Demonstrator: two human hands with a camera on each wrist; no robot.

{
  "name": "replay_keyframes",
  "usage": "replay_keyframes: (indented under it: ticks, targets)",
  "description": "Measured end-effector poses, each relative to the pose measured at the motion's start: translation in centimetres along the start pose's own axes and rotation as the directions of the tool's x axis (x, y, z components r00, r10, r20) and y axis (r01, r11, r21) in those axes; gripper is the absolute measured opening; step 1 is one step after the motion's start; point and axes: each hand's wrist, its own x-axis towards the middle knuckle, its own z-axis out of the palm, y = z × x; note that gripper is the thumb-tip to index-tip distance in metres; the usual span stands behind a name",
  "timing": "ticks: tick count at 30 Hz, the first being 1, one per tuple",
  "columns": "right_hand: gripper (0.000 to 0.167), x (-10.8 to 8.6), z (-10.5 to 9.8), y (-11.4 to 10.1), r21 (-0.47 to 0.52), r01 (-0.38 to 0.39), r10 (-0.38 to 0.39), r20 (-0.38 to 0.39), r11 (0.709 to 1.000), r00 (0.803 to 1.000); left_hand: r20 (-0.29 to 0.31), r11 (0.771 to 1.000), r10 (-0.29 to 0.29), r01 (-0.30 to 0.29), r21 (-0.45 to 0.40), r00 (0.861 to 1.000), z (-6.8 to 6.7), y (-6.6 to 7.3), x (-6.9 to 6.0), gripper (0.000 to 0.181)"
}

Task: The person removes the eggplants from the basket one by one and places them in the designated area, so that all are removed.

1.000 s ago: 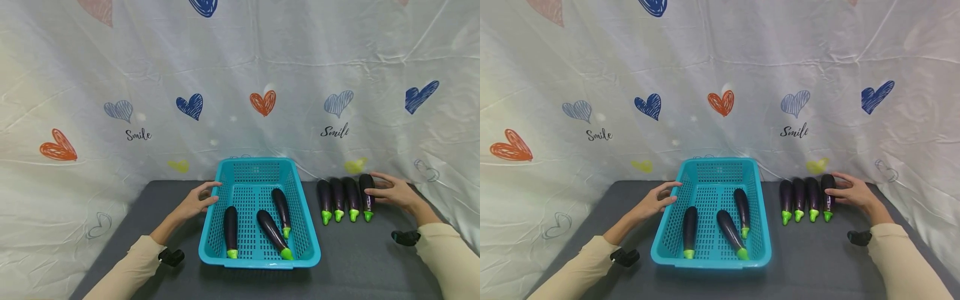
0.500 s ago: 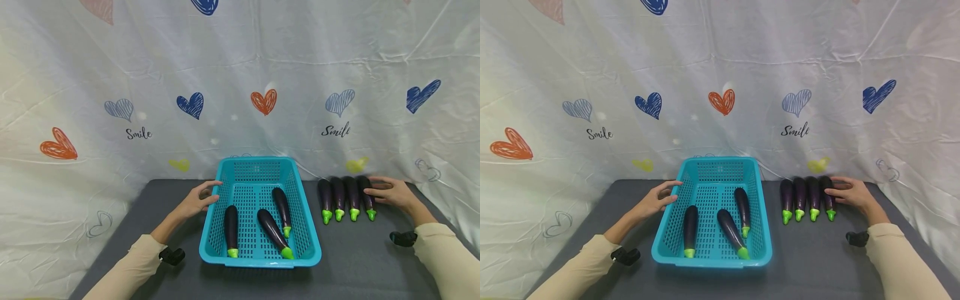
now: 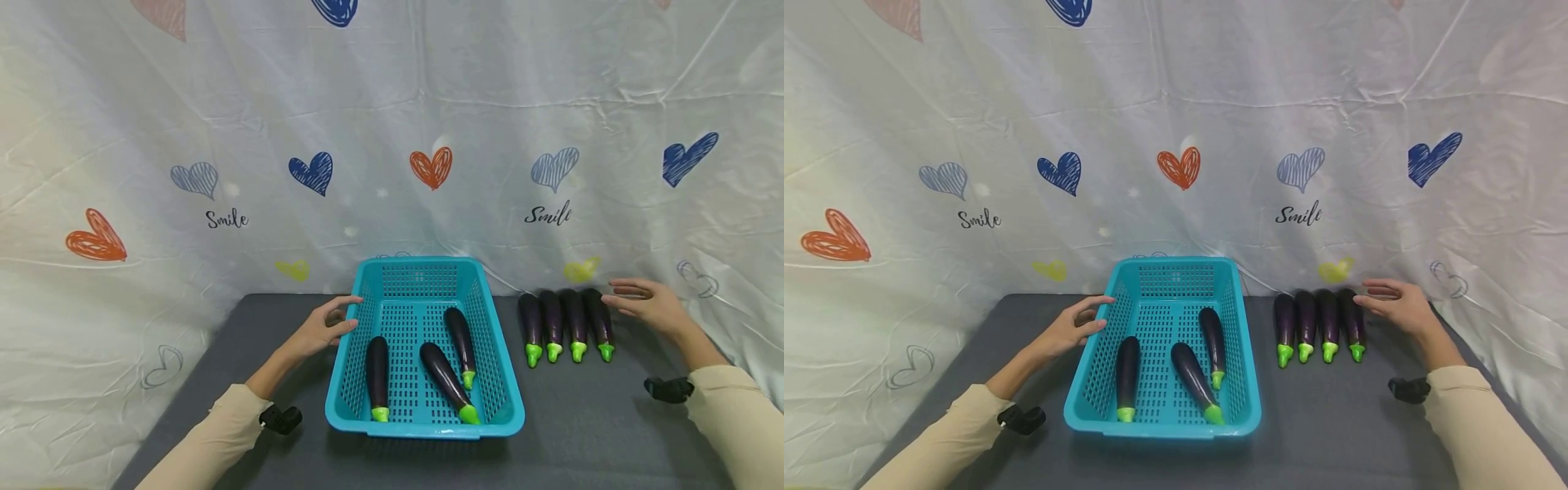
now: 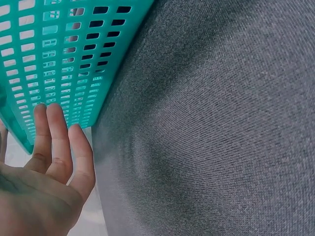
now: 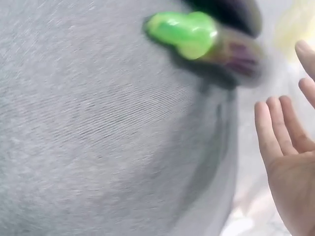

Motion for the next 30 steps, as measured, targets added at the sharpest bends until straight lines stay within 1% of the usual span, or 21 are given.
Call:
replay_keyframes:
  ticks: [4, 8, 12, 14, 19, 21, 23, 27, 30]
  targets:
    - [0.06, 0.4, -0.1, -1.4, 0.014, 0.059, -0.059, -0.039, 0.998, 0.998, -0.001, 1.0, 0.004, -0.004, 0.001, 1.0, 0.0, 0.0, 0.0, 0.05]
    - [0.057, 0.8, 0.6, -3.0, 0.1, 0.086, -0.083, -0.039, 0.991, 0.996, -0.002, 1.0, 0.01, -0.01, 0.001, 1.0, 0.0, -0.1, 0.0, 0.05]
    - [0.055, 1.1, 1.8, -4.7, 0.151, 0.11, -0.106, -0.036, 0.982, 0.994, -0.005, 1.0, 0.008, -0.008, 0.001, 1.0, 0.0, -0.1, 0.0, 0.051]
    - [0.055, 1.2, 2.5, -5.6, 0.16, 0.116, -0.111, -0.038, 0.98, 0.993, -0.003, 1.0, 0.008, -0.008, 0.001, 1.0, 0.0, -0.1, 0.1, 0.051]
    - [0.054, 1.1, 4.4, -7.5, 0.165, 0.157, -0.159, -0.002, 0.974, 0.987, 0.0, 1.0, 0.01, -0.01, 0.0, 1.0, 0.1, -0.1, 0.1, 0.05]
    - [0.053, 1.0, 5.0, -8.1, 0.179, 0.182, -0.188, 0.016, 0.967, 0.982, 0.002, 1.0, 0.015, -0.015, 0.001, 1.0, 0.1, -0.1, 0.1, 0.05]
    - [0.053, 0.9, 5.6, -8.8, 0.216, 0.189, -0.199, 0.025, 0.958, 0.98, 0.001, 1.0, 0.015, -0.015, 0.001, 1.0, 0.1, -0.2, 0.1, 0.05]
    - [0.049, 0.8, 6.5, -10.1, 0.301, 0.212, -0.234, 0.038, 0.93, 0.972, 0.001, 1.0, 0.021, -0.021, -0.002, 1.0, 0.1, -0.3, 0.1, 0.051]
    - [0.048, 0.8, 7.3, -11.1, 0.327, 0.221, -0.249, 0.047, 0.919, 0.967, 0.0, 1.0, 0.024, -0.024, -0.008, 1.0, 0.1, -0.2, 0.0, 0.051]
